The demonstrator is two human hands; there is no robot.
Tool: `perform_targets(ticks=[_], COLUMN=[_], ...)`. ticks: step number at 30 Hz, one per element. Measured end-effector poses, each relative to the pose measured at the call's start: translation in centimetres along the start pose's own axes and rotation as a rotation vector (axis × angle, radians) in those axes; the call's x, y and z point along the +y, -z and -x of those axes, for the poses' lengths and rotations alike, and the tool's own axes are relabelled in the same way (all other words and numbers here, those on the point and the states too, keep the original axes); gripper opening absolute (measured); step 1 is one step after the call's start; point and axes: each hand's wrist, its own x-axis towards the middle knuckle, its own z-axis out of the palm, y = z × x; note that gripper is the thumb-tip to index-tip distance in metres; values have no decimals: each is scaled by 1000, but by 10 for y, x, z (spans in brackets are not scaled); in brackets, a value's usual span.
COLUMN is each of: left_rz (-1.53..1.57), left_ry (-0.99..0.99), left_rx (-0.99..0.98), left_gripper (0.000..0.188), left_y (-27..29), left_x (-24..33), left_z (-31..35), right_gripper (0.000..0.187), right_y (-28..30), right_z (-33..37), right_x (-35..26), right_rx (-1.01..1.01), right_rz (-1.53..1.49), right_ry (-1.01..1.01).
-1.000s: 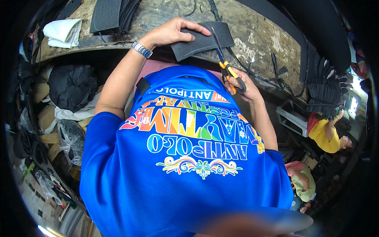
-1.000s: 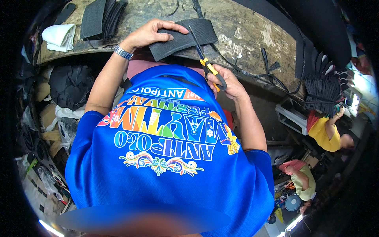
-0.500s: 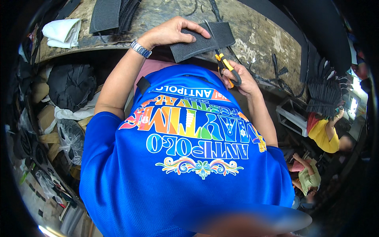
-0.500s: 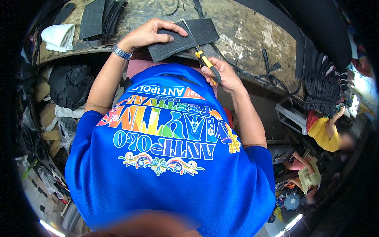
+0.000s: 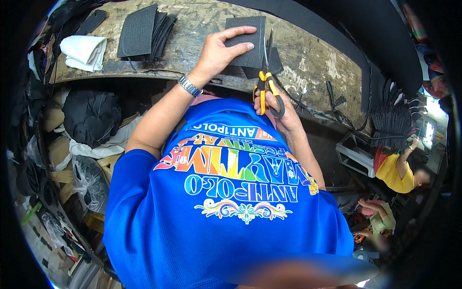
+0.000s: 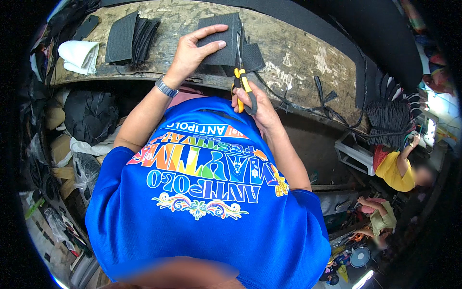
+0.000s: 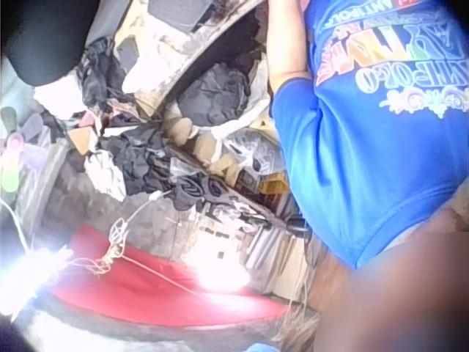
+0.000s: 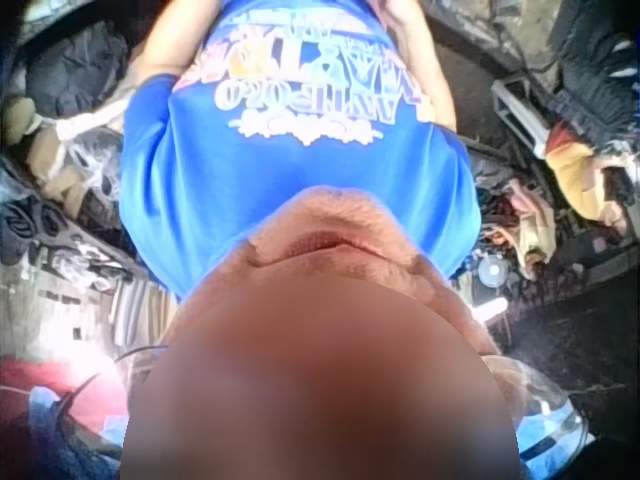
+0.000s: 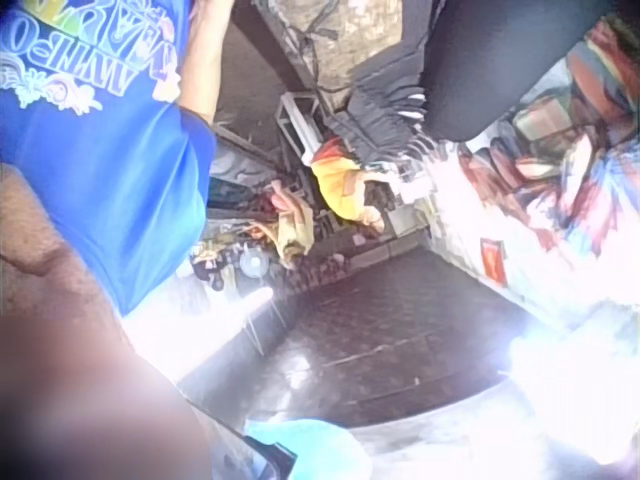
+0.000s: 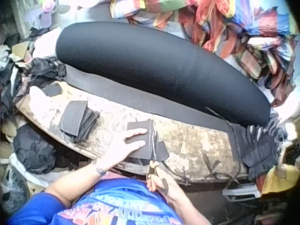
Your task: The person uses shears to cut a black fabric sheet into rectangular pieces, stacking them on the table. Then the person cuts a white fabric sheet into similar pieces. The person handles the fabric and shears throughout, placing cut pieces in neat stacks.
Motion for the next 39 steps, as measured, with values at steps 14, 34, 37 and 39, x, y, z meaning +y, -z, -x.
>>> perform_targets(ticks=[14, 34, 37, 39], left_rz=[-9, -126, -150, -194], left_ry=[-16, -124, -127, -147], left_rx=[89, 180, 183, 190], left_gripper=[48, 49, 49, 49], left_y=[-1, 2, 3, 3], left_x=[4, 3, 4, 5], left_z=[5, 5, 6, 7], right_gripper=[38, 30, 29, 28], right_y=[-5, -7, -8, -9], right_z=[5, 4, 6, 7], right_x=[2, 4, 6, 6], right_rx=[57, 57, 69, 86], right_rz=[69, 89, 68, 75], right_ry=[-29, -16, -7, -14])
